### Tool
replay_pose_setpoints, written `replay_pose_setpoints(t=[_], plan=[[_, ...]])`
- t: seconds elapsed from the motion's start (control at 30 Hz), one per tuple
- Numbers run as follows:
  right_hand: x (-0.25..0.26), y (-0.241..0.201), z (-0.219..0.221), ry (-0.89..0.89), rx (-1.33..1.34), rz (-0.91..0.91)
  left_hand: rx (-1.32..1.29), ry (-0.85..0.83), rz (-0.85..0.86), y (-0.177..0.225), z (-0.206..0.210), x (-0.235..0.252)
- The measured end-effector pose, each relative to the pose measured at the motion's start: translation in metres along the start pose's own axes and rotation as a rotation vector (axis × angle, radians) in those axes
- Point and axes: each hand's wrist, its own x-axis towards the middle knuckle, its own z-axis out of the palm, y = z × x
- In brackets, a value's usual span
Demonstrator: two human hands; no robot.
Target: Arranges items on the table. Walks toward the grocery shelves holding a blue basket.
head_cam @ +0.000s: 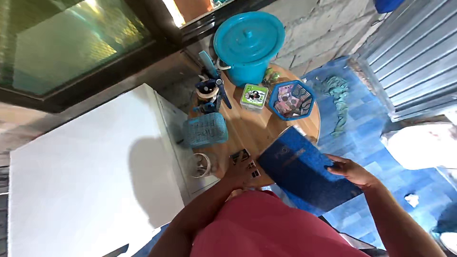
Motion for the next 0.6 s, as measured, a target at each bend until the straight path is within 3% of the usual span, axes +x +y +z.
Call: replay_pose_setpoints(t=[0.2, 0.4, 0.5, 0.6], plan=[[0.068, 0.008, 0.029, -0.035, -0.051, -0.001, 0.026, -0.018, -0.202, -0.011, -0.002, -0.004], [0.136, -0.051, 0.06, 0.179, -0.485, -0.027, -0.026, 0.151, -0.217, -0.016, 0.009, -0.015], [0.152, -0.071, 0.063, 0.447, -0.109, -0.049, -0.07, 0.257, -0.184, -0.01, 0.017, -0.027], [0.178, -0.085, 0.057, 0.456, 0.386, 0.092, -0.162, 0.394, -0.158, -0.009, 0.024, -0.048]])
